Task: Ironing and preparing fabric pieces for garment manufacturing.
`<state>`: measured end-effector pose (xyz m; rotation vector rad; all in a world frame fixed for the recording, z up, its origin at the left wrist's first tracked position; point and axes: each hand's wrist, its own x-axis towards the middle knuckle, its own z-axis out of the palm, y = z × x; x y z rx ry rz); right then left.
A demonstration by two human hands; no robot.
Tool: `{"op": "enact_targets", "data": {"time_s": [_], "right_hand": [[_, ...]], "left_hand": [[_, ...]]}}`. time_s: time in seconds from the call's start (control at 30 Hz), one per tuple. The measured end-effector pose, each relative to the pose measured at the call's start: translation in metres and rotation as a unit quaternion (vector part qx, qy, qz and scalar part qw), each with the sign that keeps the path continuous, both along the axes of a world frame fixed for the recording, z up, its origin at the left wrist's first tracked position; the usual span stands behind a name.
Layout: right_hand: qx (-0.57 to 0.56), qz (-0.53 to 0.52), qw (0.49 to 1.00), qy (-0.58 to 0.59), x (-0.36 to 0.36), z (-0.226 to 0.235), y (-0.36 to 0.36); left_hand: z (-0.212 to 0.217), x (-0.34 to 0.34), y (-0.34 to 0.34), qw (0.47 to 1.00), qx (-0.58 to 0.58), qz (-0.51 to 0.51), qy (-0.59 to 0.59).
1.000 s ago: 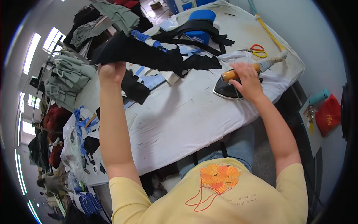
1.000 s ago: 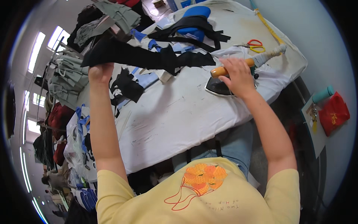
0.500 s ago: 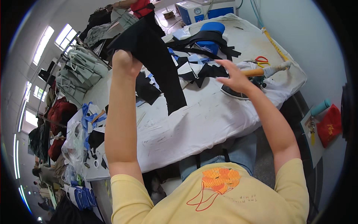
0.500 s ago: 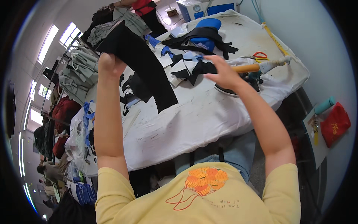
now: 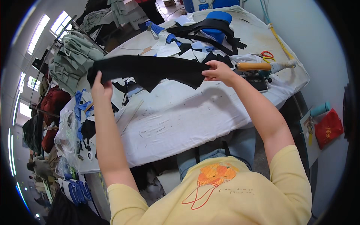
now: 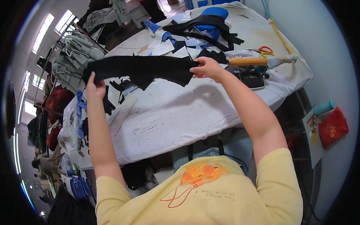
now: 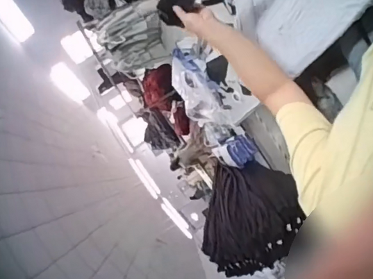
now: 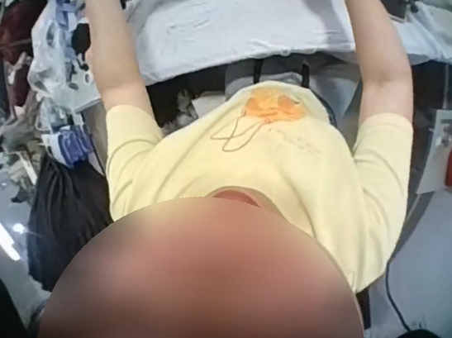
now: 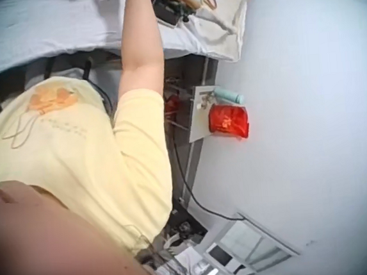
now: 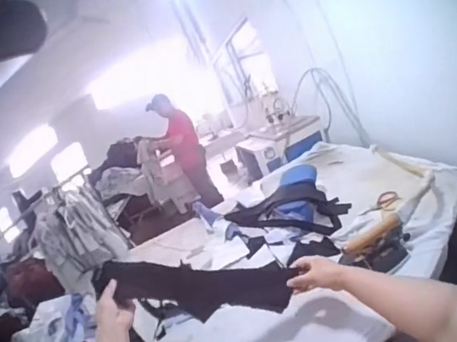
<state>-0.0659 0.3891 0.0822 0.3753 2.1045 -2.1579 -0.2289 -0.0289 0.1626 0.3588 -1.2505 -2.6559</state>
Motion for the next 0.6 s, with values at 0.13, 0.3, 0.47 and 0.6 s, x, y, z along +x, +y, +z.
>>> {"op": "enact_targets", "data": {"time_s": [0.13, 0.3, 0.47, 0.6], "right_hand": [[0.041, -0.062, 0.997, 0.009, -0.033, -0.021, 0.015], [0.258, -0.099, 0.961, 0.02, -0.067, -0.036, 0.012], [0.523, -0.096, 0.846, 0.034, -0.075, -0.06, 0.017], [0.701, -0.015, 0.698, 0.148, -0.07, -0.039, 0.021]], "left_hand": [[-0.087, -0.012, -0.023, 0.995, 0.008, 0.015, -0.099], [-0.158, -0.007, -0.028, 0.979, -0.166, -0.037, -0.113], [-0.193, 0.085, 0.016, 0.887, -0.46, 0.024, 0.023], [-0.193, 0.166, 0.041, 0.823, -0.564, -0.026, 0.063]]}}
